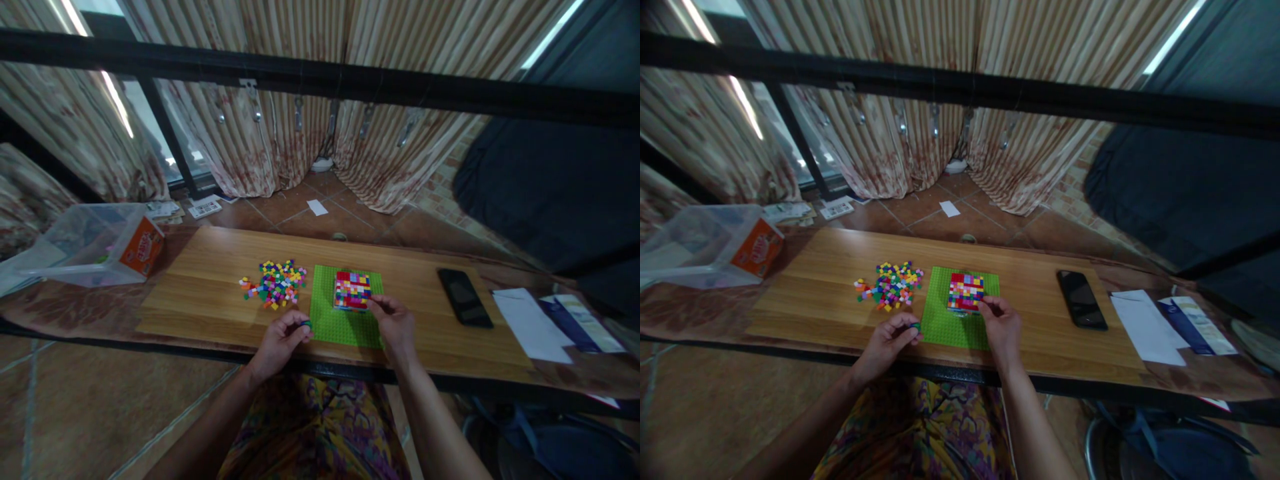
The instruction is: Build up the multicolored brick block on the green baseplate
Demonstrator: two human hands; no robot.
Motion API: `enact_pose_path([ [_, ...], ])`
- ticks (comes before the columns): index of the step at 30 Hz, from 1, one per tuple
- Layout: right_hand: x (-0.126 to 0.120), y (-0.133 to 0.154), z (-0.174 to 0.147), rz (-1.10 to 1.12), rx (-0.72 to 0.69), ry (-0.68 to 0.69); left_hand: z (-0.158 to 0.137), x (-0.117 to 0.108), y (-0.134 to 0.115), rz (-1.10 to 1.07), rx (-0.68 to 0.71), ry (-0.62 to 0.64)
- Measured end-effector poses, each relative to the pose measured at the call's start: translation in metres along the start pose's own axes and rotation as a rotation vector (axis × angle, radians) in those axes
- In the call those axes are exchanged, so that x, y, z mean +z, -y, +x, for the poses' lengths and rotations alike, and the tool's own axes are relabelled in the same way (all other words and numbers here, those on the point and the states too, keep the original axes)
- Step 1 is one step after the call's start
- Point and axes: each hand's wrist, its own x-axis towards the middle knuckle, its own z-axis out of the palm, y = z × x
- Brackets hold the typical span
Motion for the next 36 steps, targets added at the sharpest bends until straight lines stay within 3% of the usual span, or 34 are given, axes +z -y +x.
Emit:
enact_pose_path([
  [6, 0.006, 0.007, 0.003, 0.057, 0.081, -0.034, 0.000, 0.000, -0.001, 0.014, 0.003, 0.000],
  [14, 0.009, 0.010, 0.008, -0.086, 0.054, -0.011, 0.000, 0.000, 0.001, 0.006, -0.002, 0.007],
  [29, 0.013, 0.003, 0.016, -0.096, 0.014, 0.007, 0.002, 0.000, 0.007, 0.016, 0.016, -0.019],
  [36, 0.003, -0.004, -0.028, -0.022, -0.073, -0.060, 0.000, 0.003, 0.004, -0.033, 0.043, -0.047],
])
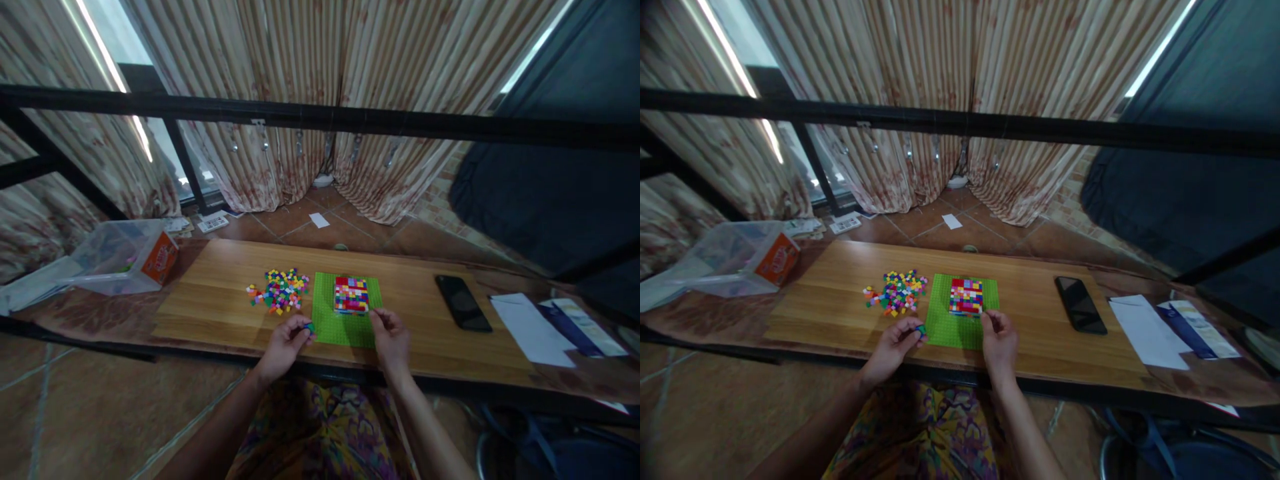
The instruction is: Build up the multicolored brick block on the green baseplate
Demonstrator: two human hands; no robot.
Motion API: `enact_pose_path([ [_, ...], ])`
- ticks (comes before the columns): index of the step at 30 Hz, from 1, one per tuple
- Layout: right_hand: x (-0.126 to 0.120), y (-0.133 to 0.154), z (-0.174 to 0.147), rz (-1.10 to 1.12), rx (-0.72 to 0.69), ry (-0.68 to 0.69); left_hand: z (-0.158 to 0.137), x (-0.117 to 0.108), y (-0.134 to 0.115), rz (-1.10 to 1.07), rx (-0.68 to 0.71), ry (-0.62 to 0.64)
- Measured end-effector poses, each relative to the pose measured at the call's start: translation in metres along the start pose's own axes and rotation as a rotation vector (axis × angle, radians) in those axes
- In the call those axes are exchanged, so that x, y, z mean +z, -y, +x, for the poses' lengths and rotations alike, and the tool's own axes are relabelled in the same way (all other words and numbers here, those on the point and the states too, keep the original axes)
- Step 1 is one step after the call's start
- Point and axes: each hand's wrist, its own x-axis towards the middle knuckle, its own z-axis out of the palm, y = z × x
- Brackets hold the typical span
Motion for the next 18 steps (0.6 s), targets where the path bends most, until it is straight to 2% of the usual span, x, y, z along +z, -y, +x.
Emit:
enact_pose_path([
  [2, 0.006, 0.002, -0.022, 0.008, -0.010, 0.093, 0.000, 0.000, 0.000, -0.006, -0.001, 0.013],
  [4, 0.017, 0.007, -0.042, 0.007, -0.001, 0.252, 0.001, -0.001, 0.001, -0.007, -0.005, 0.032],
  [8, 0.040, 0.020, -0.061, -0.039, 0.000, 0.449, 0.002, -0.002, 0.003, -0.018, 0.005, 0.053],
  [18, 0.051, 0.027, -0.062, -0.142, -0.018, 0.516, 0.000, -0.001, -0.005, 0.007, 0.030, 0.081],
])
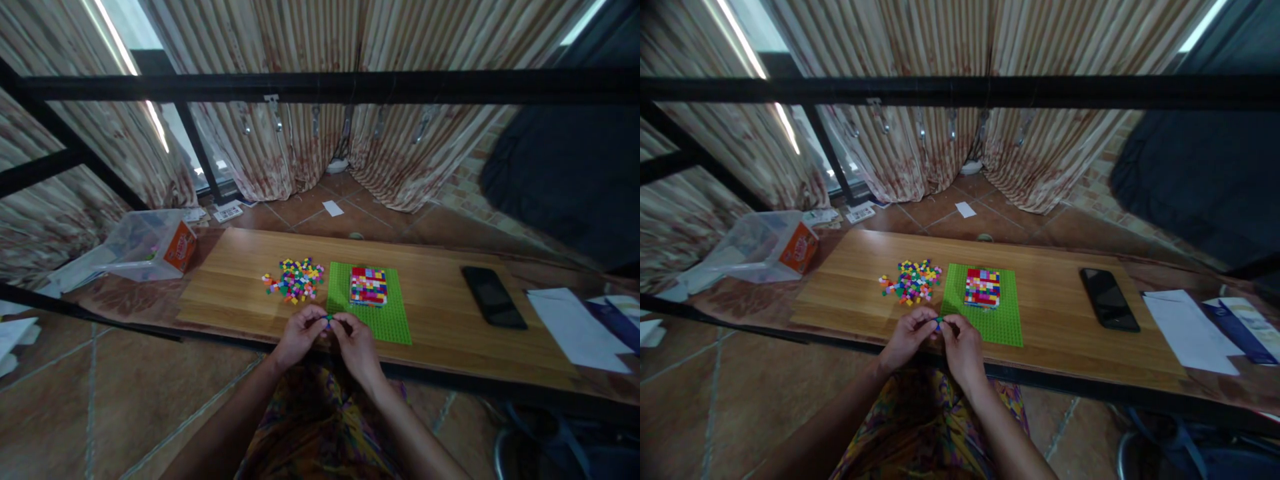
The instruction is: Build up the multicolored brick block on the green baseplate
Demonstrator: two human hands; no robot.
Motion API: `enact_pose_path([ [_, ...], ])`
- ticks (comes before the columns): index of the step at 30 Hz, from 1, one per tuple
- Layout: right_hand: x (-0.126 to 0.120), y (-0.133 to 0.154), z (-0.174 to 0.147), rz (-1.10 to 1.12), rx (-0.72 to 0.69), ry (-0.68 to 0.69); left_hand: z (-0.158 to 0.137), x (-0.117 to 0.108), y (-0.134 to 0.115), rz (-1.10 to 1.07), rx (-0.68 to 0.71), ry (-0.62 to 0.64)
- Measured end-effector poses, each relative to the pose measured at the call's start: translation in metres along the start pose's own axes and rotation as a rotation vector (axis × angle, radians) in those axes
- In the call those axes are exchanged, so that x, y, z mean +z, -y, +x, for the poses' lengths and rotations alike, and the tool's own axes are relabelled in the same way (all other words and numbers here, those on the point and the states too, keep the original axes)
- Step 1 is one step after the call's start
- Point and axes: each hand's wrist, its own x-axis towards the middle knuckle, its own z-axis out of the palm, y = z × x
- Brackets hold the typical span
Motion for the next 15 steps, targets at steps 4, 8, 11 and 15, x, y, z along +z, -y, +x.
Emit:
enact_pose_path([
  [4, 0.0001, 0.0044, -0.0009, 0.006, -0.008, 0.034, -0.0022, -0.0013, -0.0064, 0.047, -0.020, 0.034],
  [8, -0.0005, 0.0064, -0.0007, 0.073, -0.012, 0.079, -0.0030, -0.0035, -0.0089, 0.065, -0.043, 0.071],
  [11, 0.0004, 0.0058, -0.0021, 0.156, 0.006, 0.110, -0.0019, -0.0061, -0.0086, 0.058, -0.049, 0.110],
  [15, -0.0053, 0.0015, -0.0050, 0.191, 0.022, 0.097, 0.0002, -0.0083, -0.0077, 0.054, -0.052, 0.117],
])
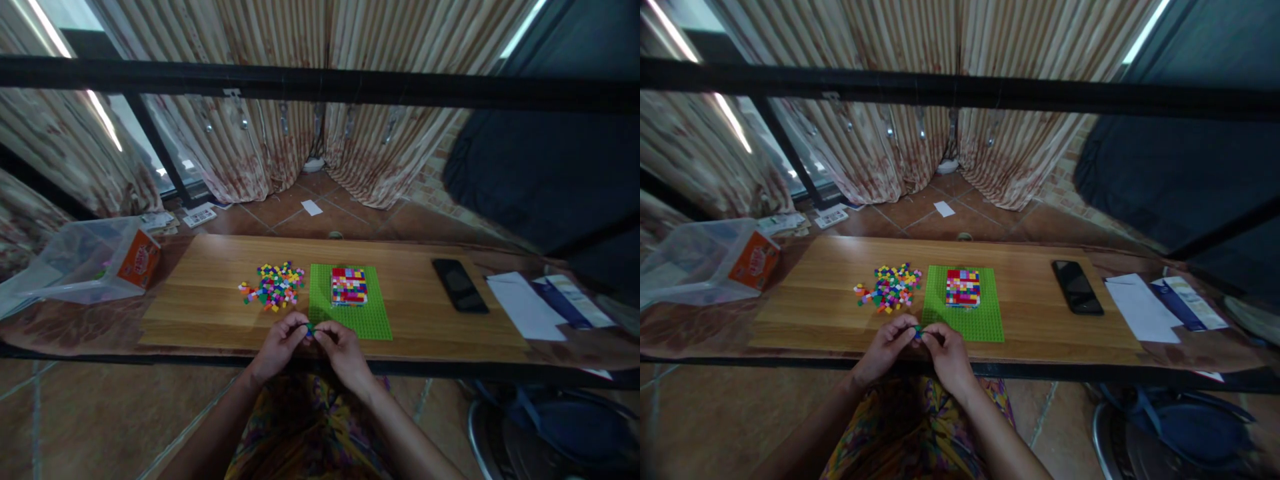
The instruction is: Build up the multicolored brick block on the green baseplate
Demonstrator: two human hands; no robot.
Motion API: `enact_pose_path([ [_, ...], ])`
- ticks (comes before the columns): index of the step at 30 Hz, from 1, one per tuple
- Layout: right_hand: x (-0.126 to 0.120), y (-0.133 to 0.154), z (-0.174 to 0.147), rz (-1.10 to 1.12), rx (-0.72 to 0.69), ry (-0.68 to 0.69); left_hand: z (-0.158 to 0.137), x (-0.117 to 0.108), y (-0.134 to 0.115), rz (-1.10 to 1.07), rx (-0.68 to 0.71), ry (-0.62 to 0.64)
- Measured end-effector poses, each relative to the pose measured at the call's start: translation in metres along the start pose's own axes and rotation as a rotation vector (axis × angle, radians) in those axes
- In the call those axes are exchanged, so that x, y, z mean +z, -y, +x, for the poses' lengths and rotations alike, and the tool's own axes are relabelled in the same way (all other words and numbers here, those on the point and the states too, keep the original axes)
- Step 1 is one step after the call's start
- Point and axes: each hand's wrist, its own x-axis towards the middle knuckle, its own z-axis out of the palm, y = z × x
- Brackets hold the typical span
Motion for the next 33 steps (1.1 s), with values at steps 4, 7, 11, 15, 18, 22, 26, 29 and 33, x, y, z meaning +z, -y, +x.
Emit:
enact_pose_path([
  [4, -0.033, -0.006, 0.003, -0.113, -0.036, -0.212, 0.001, 0.000, 0.001, 0.023, -0.014, -0.043],
  [7, -0.068, -0.010, 0.013, -0.222, -0.058, -0.406, 0.001, 0.000, 0.001, 0.032, -0.022, -0.052],
  [11, -0.099, -0.010, 0.030, -0.385, -0.125, -0.484, 0.001, 0.000, 0.000, 0.033, -0.028, -0.069],
  [15, -0.100, -0.005, 0.041, -0.511, -0.199, -0.435, 0.001, 0.001, -0.001, 0.017, -0.043, -0.083],
  [18, -0.097, -0.003, 0.044, -0.573, -0.222, -0.428, 0.000, 0.002, -0.001, 0.006, -0.042, -0.094],
  [22, -0.098, -0.002, 0.041, -0.621, -0.253, -0.412, 0.001, 0.002, -0.002, -0.004, -0.045, -0.089],
  [26, -0.100, -0.002, 0.040, -0.695, -0.266, -0.388, 0.001, 0.002, -0.003, -0.001, -0.038, -0.080],
  [29, -0.100, -0.002, 0.040, -0.726, -0.268, -0.375, 0.001, 0.001, -0.001, 0.009, -0.033, -0.075],
  [33, -0.100, -0.004, 0.041, -0.701, -0.270, -0.376, 0.001, 0.001, 0.002, 0.020, -0.020, -0.086],
])
